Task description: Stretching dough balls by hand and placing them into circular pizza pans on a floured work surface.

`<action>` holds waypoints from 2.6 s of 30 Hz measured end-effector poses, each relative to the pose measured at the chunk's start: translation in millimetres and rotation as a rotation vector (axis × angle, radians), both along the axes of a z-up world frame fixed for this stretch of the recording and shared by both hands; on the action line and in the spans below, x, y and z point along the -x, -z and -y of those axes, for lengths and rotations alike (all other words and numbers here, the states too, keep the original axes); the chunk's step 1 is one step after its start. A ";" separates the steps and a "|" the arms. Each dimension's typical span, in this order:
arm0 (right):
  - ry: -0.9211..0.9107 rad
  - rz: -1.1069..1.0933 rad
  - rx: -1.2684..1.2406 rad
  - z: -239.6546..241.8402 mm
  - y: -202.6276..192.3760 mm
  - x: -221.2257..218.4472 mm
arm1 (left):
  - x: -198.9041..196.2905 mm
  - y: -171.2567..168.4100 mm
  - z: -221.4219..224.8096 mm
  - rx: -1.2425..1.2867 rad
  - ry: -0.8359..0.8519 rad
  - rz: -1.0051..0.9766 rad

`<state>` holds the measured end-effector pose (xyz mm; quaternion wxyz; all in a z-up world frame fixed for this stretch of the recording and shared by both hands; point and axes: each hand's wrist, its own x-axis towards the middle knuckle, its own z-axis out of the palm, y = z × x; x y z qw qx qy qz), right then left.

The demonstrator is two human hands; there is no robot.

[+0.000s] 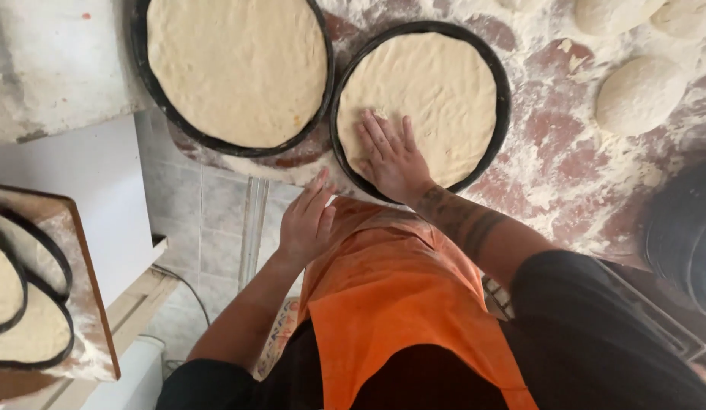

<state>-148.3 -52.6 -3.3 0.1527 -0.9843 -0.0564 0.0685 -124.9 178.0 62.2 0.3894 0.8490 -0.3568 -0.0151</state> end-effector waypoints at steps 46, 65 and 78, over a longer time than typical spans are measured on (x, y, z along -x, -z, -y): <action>0.697 0.104 -0.395 92.3 -91.3 163.9 | -27.6 -23.7 -89.9 0.503 -0.806 -1.182; 0.819 -0.272 -0.333 101.5 -64.7 182.5 | -54.8 108.3 -174.6 0.528 -0.999 -1.196; 1.163 -0.154 -0.407 206.1 -57.1 266.4 | 12.1 46.9 -103.3 0.047 -1.072 -1.395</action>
